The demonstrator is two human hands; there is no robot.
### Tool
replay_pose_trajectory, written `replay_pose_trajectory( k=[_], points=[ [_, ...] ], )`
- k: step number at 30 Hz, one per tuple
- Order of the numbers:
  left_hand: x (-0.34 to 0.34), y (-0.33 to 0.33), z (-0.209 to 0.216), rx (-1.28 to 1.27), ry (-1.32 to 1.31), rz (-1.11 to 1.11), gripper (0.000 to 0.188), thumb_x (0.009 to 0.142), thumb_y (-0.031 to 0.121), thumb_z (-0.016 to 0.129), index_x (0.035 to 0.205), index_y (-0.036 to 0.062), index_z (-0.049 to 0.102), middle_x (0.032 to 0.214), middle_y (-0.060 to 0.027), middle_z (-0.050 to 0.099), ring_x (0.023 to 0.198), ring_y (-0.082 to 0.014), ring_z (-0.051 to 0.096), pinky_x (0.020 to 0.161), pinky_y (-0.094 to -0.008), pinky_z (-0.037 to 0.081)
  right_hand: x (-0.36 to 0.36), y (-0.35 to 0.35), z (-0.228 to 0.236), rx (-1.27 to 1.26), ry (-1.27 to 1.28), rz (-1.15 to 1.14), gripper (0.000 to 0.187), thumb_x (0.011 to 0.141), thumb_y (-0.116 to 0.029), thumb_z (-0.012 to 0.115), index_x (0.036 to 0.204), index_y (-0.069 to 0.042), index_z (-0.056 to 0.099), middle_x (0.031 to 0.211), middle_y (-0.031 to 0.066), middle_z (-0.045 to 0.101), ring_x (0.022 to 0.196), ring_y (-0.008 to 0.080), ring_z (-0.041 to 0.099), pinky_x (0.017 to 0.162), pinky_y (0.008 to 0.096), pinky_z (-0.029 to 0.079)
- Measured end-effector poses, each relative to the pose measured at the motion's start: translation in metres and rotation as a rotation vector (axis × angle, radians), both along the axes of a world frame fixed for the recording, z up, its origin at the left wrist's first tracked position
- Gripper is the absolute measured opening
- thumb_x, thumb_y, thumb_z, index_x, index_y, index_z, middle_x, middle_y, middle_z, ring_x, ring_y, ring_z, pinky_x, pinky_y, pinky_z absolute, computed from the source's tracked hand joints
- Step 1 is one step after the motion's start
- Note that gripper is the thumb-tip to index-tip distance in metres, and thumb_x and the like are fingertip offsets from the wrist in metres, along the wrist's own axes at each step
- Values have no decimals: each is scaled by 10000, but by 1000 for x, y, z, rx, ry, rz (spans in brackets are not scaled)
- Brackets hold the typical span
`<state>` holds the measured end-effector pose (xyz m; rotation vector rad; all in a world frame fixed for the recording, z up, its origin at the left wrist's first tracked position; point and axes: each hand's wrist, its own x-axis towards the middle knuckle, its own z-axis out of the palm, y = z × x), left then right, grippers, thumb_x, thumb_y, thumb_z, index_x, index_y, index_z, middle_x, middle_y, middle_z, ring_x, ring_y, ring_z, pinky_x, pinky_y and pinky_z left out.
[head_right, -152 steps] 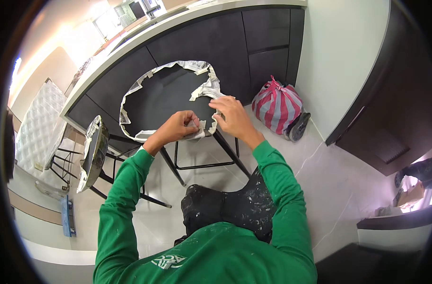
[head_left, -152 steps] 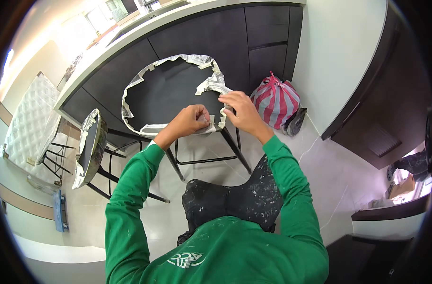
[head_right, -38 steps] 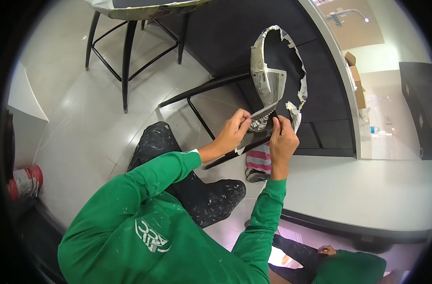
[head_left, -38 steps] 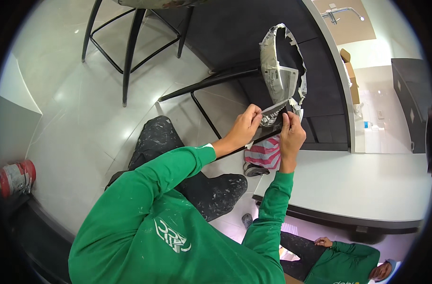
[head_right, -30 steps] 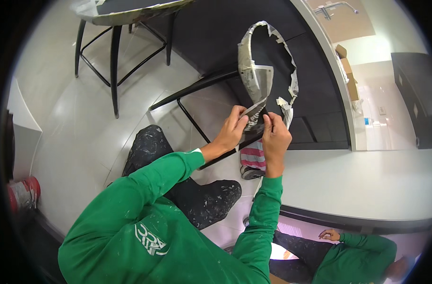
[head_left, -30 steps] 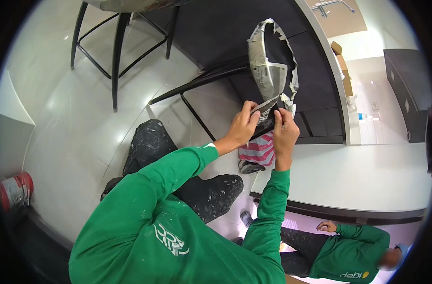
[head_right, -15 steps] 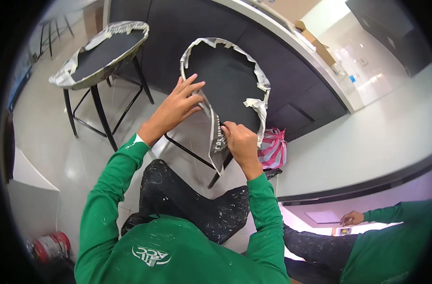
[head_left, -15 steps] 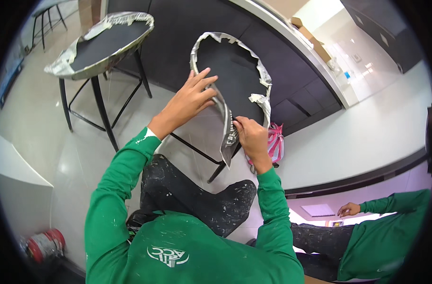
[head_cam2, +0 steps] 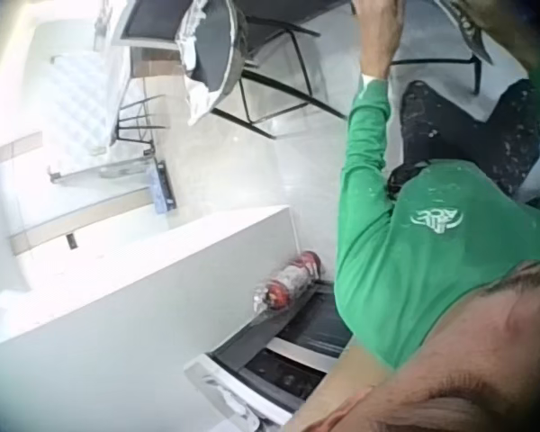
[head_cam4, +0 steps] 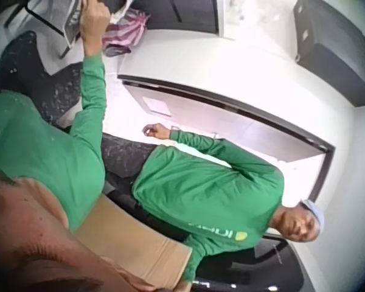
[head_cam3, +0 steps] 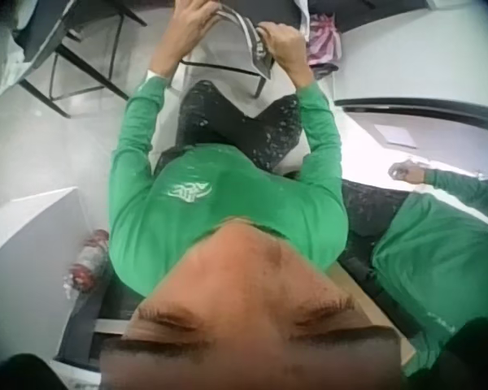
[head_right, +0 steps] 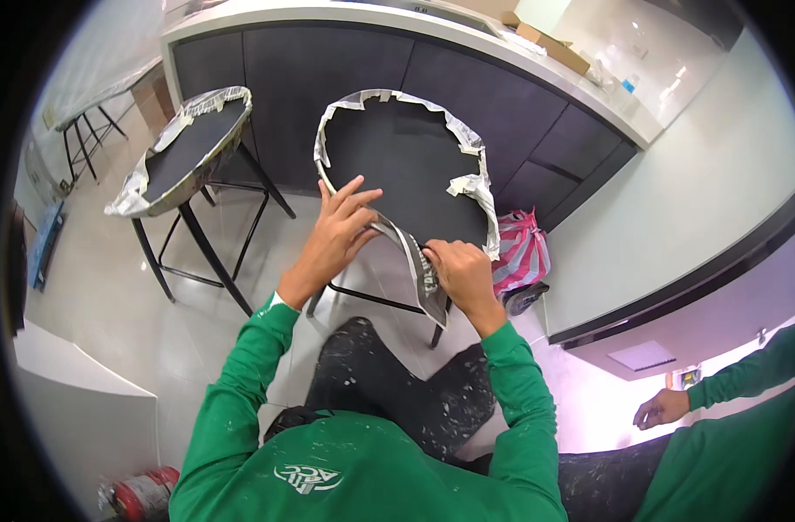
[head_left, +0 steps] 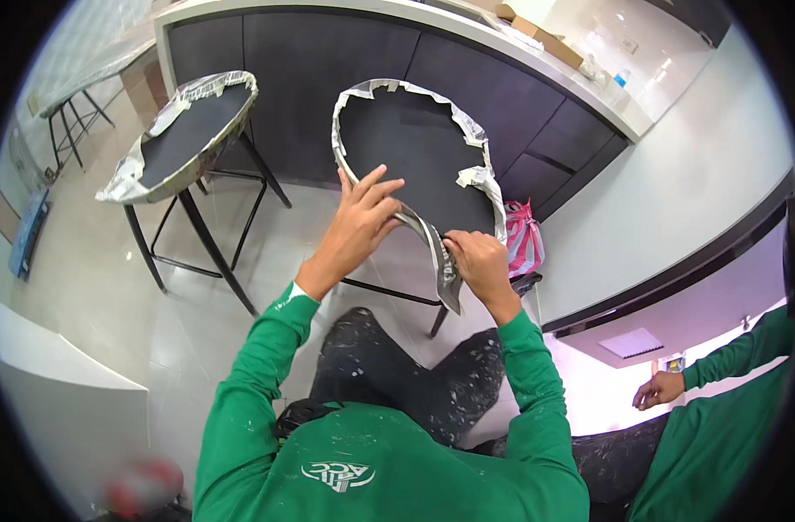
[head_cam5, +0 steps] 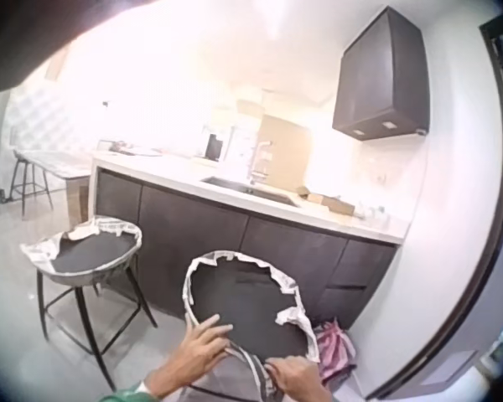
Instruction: The person peels off the newspaper and masking tape from the edges of the seats of two black chairs, using their hands to pull the paper away and balling it up.
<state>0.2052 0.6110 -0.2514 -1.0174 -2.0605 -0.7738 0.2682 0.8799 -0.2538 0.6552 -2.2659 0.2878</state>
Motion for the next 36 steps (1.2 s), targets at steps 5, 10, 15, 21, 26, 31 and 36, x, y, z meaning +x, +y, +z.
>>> replay_pose_trajectory(
  k=[5, 10, 15, 21, 26, 31, 36],
  points=[
    [-10, -8, 16, 24, -88, -26, 192, 891, 142, 807, 1032, 81, 690, 1478, -43, 606, 1540, -343, 395, 1251, -776, 167, -4, -15, 32, 0, -46, -2, 148, 945, -216, 785, 969, -73, 753, 744, 38, 690, 669, 225, 657, 621, 373, 490],
    [-42, -20, 43, 47, -151, -91, 166, 879, 76, 808, 997, 77, 692, 1509, -73, 610, 1564, -372, 375, 1288, -712, 111, -22, -26, 59, -12, -65, -18, 148, 929, -214, 805, 961, -74, 767, 771, 21, 714, 675, 206, 663, 605, 353, 487],
    [-98, -40, 77, 28, -235, -173, 149, 912, 50, 771, 1028, 58, 679, 1543, -90, 583, 1575, -387, 363, 1288, -674, 135, -60, -48, 97, -76, -123, -12, 135, 919, -213, 806, 958, -92, 763, 736, 31, 664, 651, 232, 636, 615, 371, 504],
    [-143, -31, 88, 21, -261, -225, 143, 951, 88, 746, 1065, 56, 666, 1535, -89, 591, 1580, -388, 360, 1288, -661, 132, -95, -34, 110, -78, -224, -41, 155, 965, -198, 757, 1023, -54, 760, 826, 104, 719, 733, 295, 692, 668, 396, 541],
    [-177, -22, 91, -8, -219, -225, 183, 992, 177, 726, 1125, 71, 659, 1451, -83, 641, 1530, -361, 428, 1266, -573, 247, -127, -21, 122, -148, -360, 2, 194, 1000, -205, 718, 1073, -29, 754, 912, 141, 748, 786, 313, 713, 738, 358, 554],
    [-205, -5, 82, 13, -158, -193, 249, 1018, 275, 706, 1173, 84, 669, 1393, -83, 659, 1482, -327, 476, 1236, -468, 329, -144, -8, 123, -242, -393, -28, 218, 1017, -220, 701, 1118, -35, 759, 991, 151, 772, 849, 269, 736, 773, 346, 558],
    [-224, -1, 81, -13, -117, -180, 312, 1019, 352, 701, 1187, 91, 672, 1248, -86, 671, 1244, -324, 567, 1107, -448, 418, -100, 11, 95, -457, -101, 39, 428, 952, -356, 793, 1221, -28, 740, 1200, 158, 746, 1050, 294, 710, 893, 382, 562]
  ],
)
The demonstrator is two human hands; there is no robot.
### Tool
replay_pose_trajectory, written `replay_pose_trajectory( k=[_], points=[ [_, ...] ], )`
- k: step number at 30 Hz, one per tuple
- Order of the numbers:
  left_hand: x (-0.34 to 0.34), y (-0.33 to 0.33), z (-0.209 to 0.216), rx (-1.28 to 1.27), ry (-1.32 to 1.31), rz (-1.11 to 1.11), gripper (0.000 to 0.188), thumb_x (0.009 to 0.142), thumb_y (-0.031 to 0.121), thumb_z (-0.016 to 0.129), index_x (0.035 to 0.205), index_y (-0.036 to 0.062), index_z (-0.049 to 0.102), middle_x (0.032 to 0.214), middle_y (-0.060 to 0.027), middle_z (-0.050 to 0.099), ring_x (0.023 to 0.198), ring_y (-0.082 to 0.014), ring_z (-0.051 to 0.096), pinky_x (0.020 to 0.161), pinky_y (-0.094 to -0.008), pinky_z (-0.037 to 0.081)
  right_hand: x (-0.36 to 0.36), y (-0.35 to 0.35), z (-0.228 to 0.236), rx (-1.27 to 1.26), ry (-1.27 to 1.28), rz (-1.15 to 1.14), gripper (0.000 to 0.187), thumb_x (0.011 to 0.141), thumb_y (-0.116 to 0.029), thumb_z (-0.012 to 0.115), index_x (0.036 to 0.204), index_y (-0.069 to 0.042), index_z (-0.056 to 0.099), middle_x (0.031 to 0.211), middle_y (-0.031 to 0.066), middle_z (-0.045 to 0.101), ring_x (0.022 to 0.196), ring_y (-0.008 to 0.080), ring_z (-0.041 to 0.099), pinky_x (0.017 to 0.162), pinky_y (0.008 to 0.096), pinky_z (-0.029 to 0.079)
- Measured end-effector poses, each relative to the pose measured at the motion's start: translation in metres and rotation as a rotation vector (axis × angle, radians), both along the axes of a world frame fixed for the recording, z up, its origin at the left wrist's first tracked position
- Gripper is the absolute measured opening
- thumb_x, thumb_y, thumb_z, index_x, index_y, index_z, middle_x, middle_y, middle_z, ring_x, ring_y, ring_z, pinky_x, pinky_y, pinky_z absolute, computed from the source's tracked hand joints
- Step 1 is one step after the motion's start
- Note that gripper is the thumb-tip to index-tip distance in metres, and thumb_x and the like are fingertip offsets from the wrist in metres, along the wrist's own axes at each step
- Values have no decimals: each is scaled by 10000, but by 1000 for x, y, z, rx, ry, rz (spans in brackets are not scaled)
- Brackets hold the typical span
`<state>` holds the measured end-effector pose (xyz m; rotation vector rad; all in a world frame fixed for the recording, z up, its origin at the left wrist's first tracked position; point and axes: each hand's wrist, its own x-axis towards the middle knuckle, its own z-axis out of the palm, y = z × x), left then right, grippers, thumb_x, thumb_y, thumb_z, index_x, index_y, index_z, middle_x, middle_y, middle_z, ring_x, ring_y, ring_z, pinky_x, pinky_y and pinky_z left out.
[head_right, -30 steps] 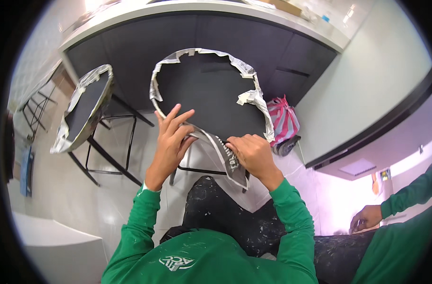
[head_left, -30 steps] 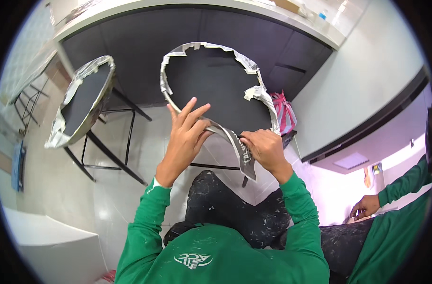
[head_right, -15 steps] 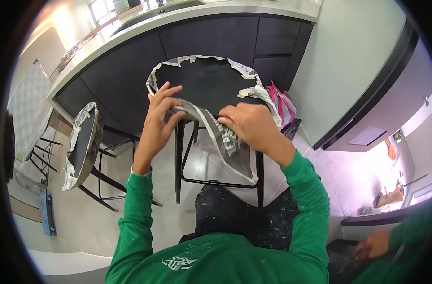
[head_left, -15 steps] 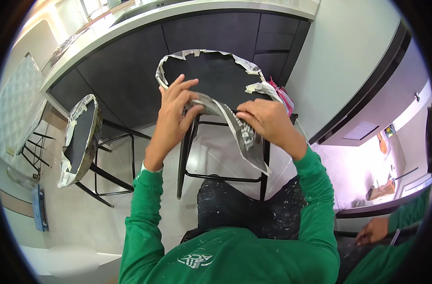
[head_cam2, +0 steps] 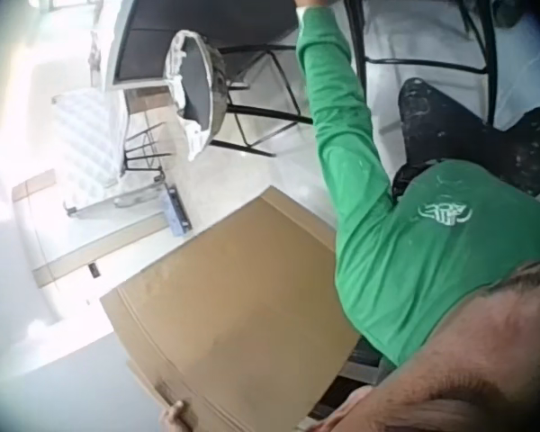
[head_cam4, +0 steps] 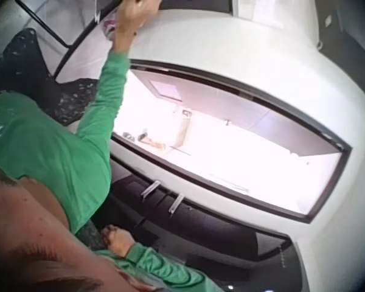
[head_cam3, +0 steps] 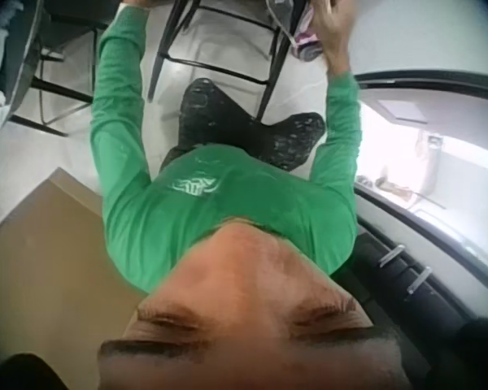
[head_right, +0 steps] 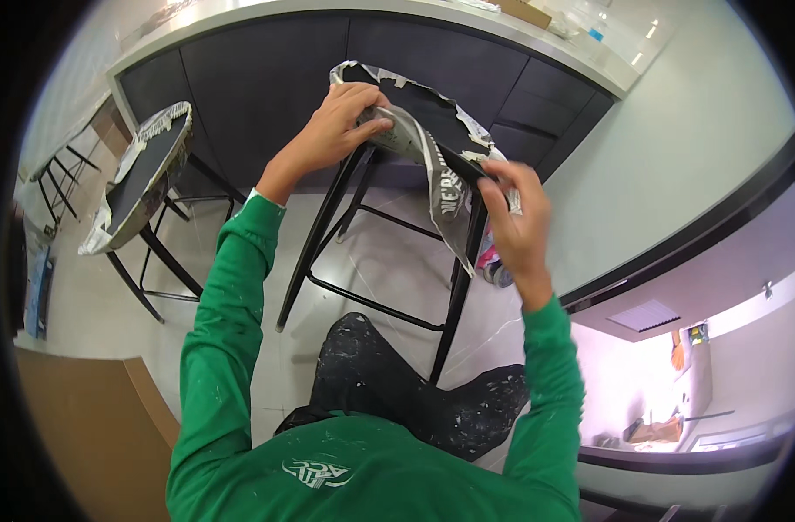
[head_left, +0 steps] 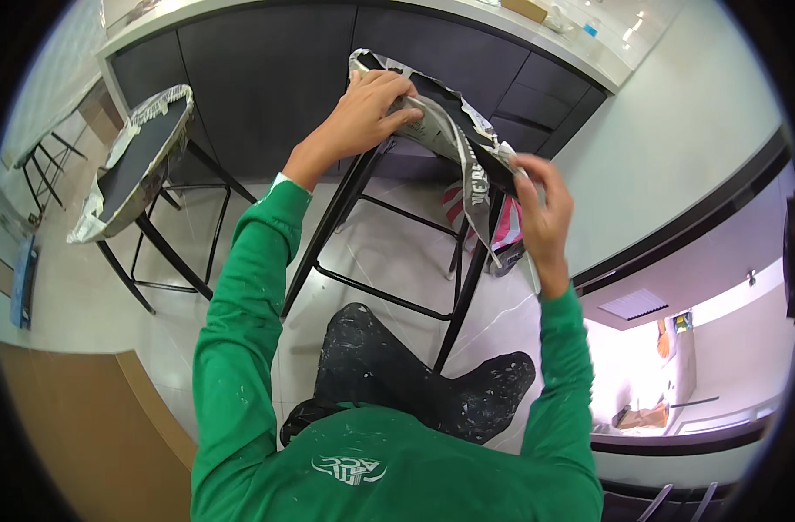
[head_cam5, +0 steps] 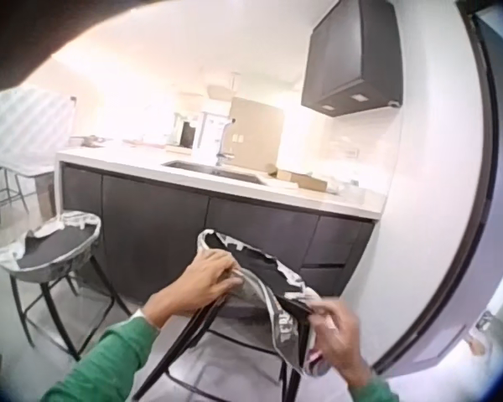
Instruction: The person peels off the newspaper and masking tape from the edges of the seats of two black chairs, using their hands to pull the paper away and balling it up.
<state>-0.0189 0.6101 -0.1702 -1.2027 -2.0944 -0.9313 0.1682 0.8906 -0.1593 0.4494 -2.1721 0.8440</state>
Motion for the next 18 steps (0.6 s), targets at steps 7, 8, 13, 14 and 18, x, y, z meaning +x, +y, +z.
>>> replay_pose_trajectory(
  k=[7, 8, 13, 14, 18],
  points=[
    [-25, 19, -4, 30, 96, 4, 345, 1010, 391, 697, 1180, 92, 679, 1161, -82, 694, 1233, -301, 590, 1114, -450, 387, 18, -28, -91, 203, 78, -296, 810, 778, -254, 945, 1450, 6, 576, 1375, 202, 643, 1303, 387, 594, 1177, 491, 419],
    [-24, 21, -3, 16, 77, 15, 350, 1009, 399, 696, 1180, 94, 682, 1170, -80, 696, 1234, -302, 590, 1113, -449, 387, 6, -21, -98, 206, 102, -304, 696, 817, -207, 898, 1411, 10, 608, 1338, 206, 665, 1271, 390, 616, 1172, 494, 425],
    [-39, 28, -1, -49, 51, 22, 415, 999, 458, 699, 1211, 101, 696, 1209, -73, 696, 1248, -312, 588, 1105, -449, 404, -24, -20, -99, 63, 184, -269, 233, 907, 24, 686, 1136, 51, 719, 1159, 209, 745, 1051, 399, 716, 1004, 440, 546],
    [-46, 31, -1, 73, 112, -57, 317, 960, 336, 722, 1093, 50, 691, 1125, -193, 695, 1160, -405, 620, 1011, -550, 465, -25, -31, -100, 68, 181, -245, 221, 895, 91, 644, 1096, 51, 726, 1117, 201, 750, 991, 379, 731, 920, 418, 568],
    [-57, 34, -3, 61, 97, -17, 303, 965, 333, 712, 1086, 55, 689, 1138, -181, 695, 1168, -409, 618, 998, -548, 471, -36, -56, -115, 104, 101, -204, 241, 896, 105, 690, 1117, 19, 731, 1049, 174, 739, 938, 336, 727, 858, 388, 563]
  ],
)
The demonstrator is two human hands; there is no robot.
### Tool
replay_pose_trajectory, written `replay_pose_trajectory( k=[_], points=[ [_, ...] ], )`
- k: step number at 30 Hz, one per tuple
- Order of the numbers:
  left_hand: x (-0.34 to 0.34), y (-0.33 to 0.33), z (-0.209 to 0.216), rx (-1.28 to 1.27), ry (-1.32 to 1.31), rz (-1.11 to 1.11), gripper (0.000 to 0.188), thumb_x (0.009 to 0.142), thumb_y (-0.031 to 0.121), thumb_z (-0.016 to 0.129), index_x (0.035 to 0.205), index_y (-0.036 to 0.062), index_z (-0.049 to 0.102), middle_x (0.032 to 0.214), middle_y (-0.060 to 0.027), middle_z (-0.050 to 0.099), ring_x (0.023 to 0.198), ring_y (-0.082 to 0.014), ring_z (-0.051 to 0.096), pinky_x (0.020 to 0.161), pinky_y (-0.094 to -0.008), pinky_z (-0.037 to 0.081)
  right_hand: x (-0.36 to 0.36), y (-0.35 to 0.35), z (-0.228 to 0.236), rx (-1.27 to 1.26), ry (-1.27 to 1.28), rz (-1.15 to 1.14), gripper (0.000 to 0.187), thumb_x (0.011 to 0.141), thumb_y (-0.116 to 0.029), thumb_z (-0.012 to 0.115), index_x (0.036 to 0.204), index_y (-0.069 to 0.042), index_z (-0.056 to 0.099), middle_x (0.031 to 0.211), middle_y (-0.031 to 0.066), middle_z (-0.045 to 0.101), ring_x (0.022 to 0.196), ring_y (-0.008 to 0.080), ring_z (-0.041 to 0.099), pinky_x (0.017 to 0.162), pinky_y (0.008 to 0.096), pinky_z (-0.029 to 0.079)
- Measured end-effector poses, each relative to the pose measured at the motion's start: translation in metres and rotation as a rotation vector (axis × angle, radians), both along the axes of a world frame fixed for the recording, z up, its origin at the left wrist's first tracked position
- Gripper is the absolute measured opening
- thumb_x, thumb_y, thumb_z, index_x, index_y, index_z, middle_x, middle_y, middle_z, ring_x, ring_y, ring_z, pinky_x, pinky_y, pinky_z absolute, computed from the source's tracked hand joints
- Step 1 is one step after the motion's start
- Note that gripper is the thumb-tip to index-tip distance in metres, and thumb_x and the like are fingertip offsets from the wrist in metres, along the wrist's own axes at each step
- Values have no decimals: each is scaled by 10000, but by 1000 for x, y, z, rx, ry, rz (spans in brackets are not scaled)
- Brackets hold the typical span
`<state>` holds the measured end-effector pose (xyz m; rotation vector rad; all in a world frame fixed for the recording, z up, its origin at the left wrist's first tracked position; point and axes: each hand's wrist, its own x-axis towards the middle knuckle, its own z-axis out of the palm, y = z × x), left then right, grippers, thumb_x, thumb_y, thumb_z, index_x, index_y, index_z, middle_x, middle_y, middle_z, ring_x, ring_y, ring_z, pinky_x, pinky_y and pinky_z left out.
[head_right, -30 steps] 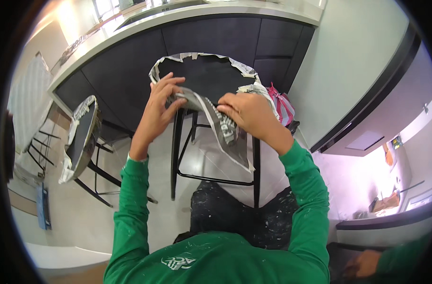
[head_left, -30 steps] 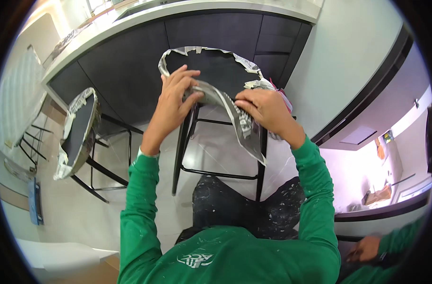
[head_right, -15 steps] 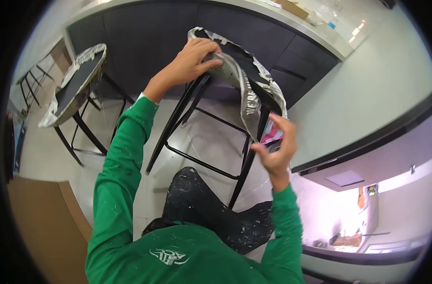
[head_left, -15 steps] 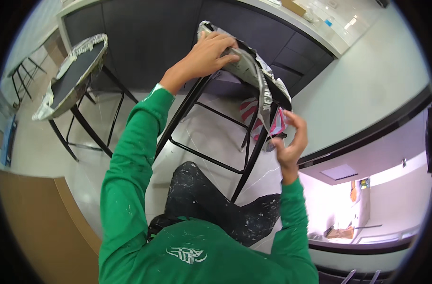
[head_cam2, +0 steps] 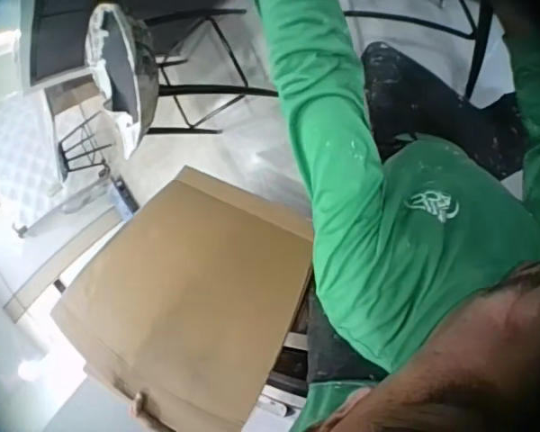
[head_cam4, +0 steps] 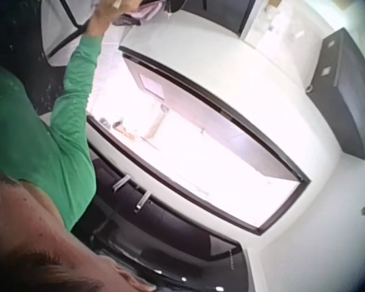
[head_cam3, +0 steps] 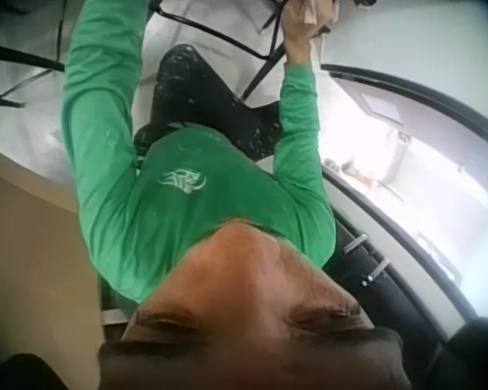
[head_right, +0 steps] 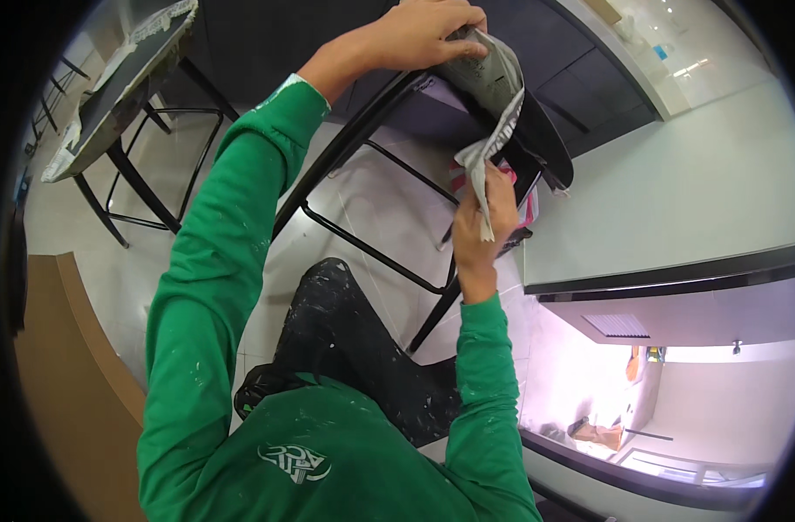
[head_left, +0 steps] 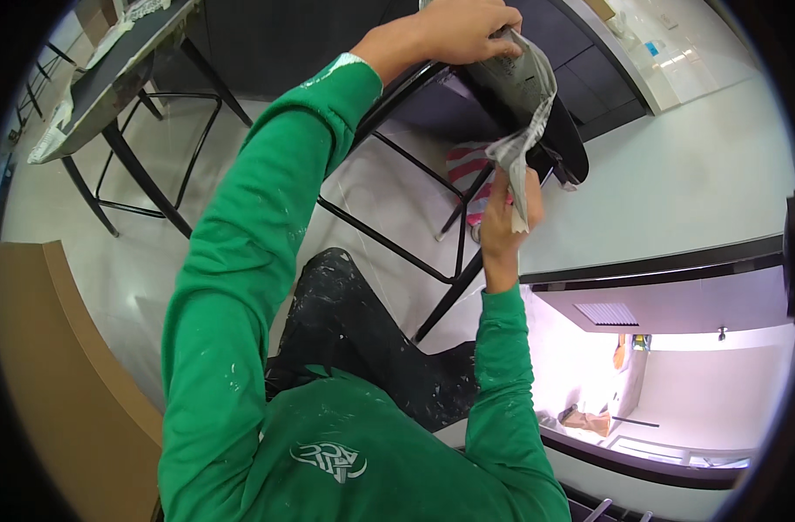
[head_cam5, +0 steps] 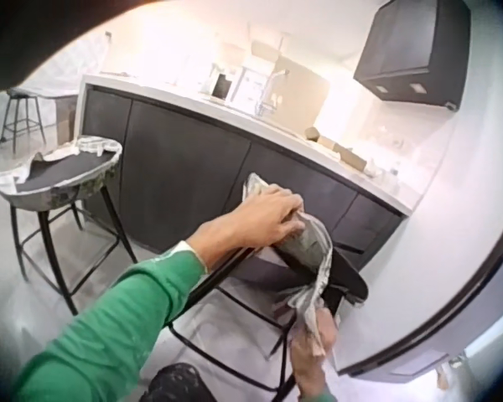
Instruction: The person peels off the newspaper and masking tape from the edges of the seats of two black chairs, using their hands to pull the paper away and balling it up.
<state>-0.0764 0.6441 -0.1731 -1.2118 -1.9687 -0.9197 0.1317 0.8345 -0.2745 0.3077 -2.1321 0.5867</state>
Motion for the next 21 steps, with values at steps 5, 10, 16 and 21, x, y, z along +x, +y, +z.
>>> replay_pose_trajectory(
  k=[5, 10, 16, 21],
  points=[
    [-5, 11, 2, -29, -11, 16, 354, 956, 372, 707, 1124, 61, 697, 1175, -176, 690, 1203, -411, 603, 1018, -570, 455, -19, -21, 6, -53, 39, 93, 183, 928, 78, 703, 1100, 17, 717, 981, 154, 713, 843, 292, 698, 772, 357, 537],
    [-12, 11, 4, -52, -67, -8, 528, 862, 418, 726, 1239, 49, 707, 1250, -222, 666, 1269, -421, 570, 1096, -541, 443, -33, -31, 47, -191, -85, 115, 236, 913, 42, 740, 1146, 31, 702, 996, 153, 724, 755, 262, 692, 736, 325, 539],
    [-3, 9, 10, -130, -26, 29, 639, 749, 398, 803, 1269, 42, 699, 1291, -223, 652, 1288, -416, 560, 1107, -514, 462, 1, 40, 90, 271, -259, 3, 320, 853, 10, 745, 1171, -26, 744, 1198, 139, 730, 1155, 319, 676, 990, 400, 535],
    [-3, 11, 8, -110, -29, -7, 628, 727, 344, 829, 1261, 41, 698, 1294, -217, 652, 1278, -412, 563, 1092, -506, 479, 31, 114, 88, 474, -10, -318, 316, 812, -72, 890, 1110, -88, 787, 1074, 81, 717, 1014, 282, 652, 863, 405, 539]
  ],
)
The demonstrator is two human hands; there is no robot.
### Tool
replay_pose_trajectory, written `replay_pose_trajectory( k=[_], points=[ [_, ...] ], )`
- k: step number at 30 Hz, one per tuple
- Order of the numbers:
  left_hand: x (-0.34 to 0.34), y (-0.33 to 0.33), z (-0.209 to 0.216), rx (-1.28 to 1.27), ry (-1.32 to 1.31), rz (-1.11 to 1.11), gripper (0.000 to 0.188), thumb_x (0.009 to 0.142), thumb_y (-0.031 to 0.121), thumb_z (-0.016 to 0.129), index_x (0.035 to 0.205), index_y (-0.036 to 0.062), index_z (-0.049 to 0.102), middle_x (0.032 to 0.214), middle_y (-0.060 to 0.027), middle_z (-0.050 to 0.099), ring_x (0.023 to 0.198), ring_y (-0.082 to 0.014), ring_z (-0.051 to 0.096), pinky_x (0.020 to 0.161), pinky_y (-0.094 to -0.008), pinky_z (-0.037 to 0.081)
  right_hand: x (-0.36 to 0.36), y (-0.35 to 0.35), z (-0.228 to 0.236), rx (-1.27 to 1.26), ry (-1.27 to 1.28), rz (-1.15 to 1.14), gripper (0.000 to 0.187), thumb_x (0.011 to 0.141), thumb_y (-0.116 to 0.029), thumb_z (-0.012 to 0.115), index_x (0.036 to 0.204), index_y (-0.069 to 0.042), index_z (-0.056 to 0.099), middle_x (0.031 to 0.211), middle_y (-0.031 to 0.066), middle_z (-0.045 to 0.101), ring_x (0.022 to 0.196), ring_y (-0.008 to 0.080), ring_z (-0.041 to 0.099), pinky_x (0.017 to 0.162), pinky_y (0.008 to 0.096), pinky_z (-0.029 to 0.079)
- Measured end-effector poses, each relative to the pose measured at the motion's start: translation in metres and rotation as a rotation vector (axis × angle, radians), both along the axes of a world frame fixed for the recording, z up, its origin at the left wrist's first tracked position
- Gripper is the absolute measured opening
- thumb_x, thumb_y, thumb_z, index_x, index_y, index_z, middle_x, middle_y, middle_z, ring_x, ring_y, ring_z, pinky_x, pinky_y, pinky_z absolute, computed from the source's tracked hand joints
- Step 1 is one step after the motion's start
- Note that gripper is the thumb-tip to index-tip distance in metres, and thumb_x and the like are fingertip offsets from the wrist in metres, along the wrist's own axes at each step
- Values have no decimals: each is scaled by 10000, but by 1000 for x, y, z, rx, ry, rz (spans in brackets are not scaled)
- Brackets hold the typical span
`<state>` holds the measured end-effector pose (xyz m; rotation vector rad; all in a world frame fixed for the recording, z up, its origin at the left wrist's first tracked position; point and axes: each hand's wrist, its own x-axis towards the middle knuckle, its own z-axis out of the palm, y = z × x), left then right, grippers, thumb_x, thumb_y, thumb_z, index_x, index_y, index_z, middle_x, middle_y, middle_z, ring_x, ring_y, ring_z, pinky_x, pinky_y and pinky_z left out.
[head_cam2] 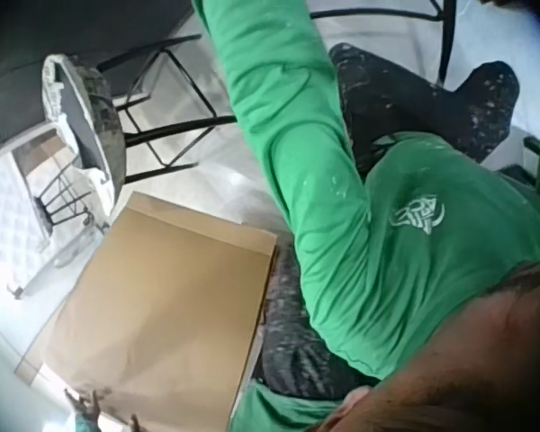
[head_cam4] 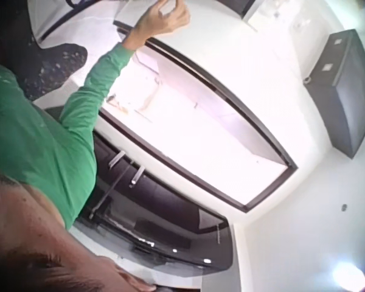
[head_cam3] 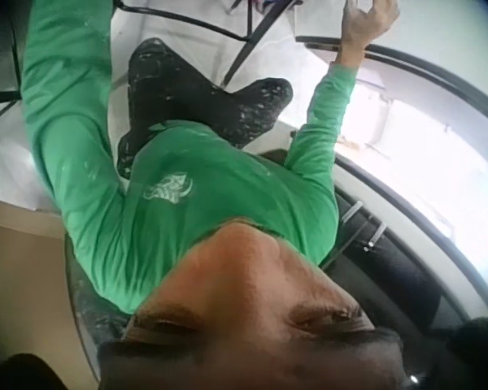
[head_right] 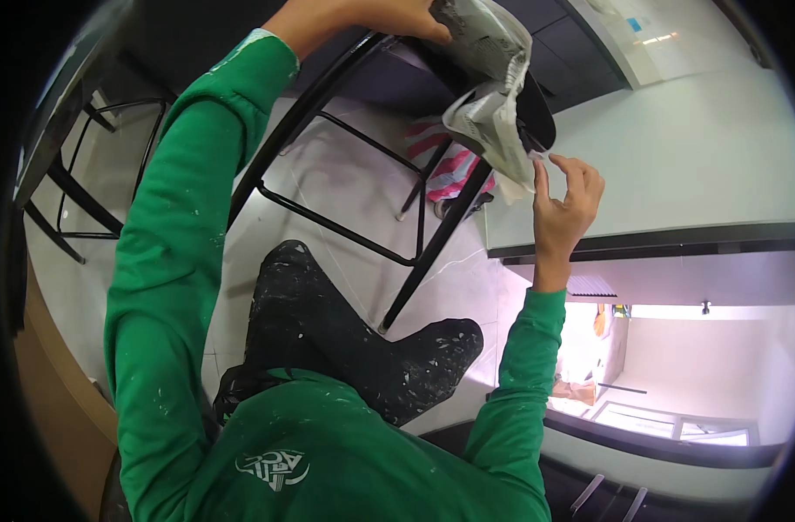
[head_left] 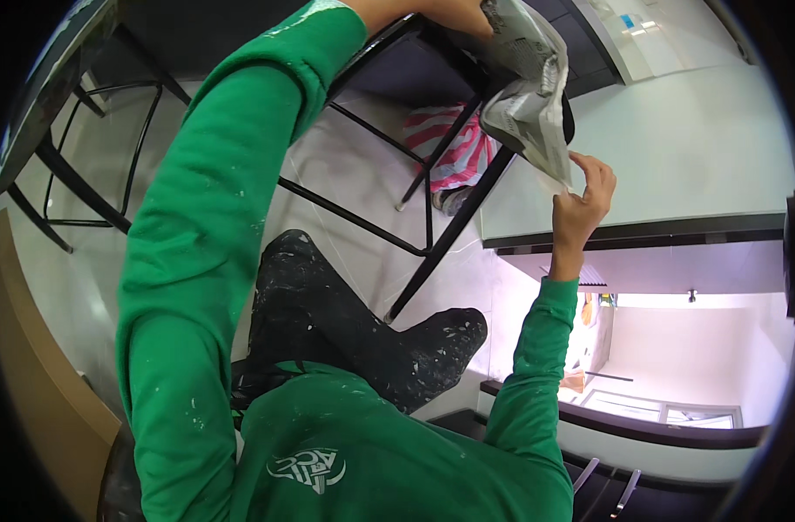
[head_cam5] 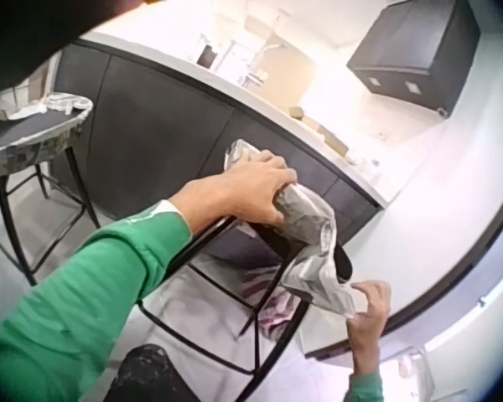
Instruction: The person peels off the newspaper and masking tape from the edges of the seats of two black chairs, using their hands to pull the paper away and balling it up.
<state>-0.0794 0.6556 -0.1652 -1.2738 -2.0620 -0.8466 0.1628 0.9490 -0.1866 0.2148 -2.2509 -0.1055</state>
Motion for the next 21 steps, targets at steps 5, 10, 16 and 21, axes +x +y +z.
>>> replay_pose_trajectory(
  k=[5, 10, 16, 21],
  points=[
    [-3, -2, 1, -33, 16, 21, 616, 733, 342, 826, 1257, 44, 697, 1261, -211, 654, 1264, -407, 565, 1072, -502, 477, -6, 23, -9, 200, 145, 64, 290, 790, -77, 915, 1058, -123, 815, 993, 36, 694, 983, 249, 647, 830, 377, 530],
    [7, -4, 4, -27, 2, 40, 590, 847, 473, 807, 1240, 45, 704, 1242, -189, 662, 1245, -398, 569, 1076, -491, 457, -21, 31, 1, 410, 138, 108, 279, 784, -91, 899, 1039, -175, 822, 979, -20, 686, 994, 220, 654, 904, 386, 496],
    [5, 0, -2, -12, 37, 50, 541, 949, 521, 734, 1215, 51, 712, 1207, -188, 671, 1229, -399, 575, 1068, -489, 457, -22, 30, 6, 552, 128, 97, 199, 821, -134, 872, 992, -179, 781, 940, -47, 666, 938, 184, 635, 878, 372, 426],
    [1, -2, -3, -13, 42, 51, 499, 963, 508, 726, 1182, 60, 710, 1172, -179, 670, 1200, -397, 582, 1055, -489, 461, -24, 23, 3, 567, 84, 10, 172, 872, -170, 840, 1006, -145, 735, 929, -32, 648, 906, 184, 615, 881, 375, 412]
  ],
)
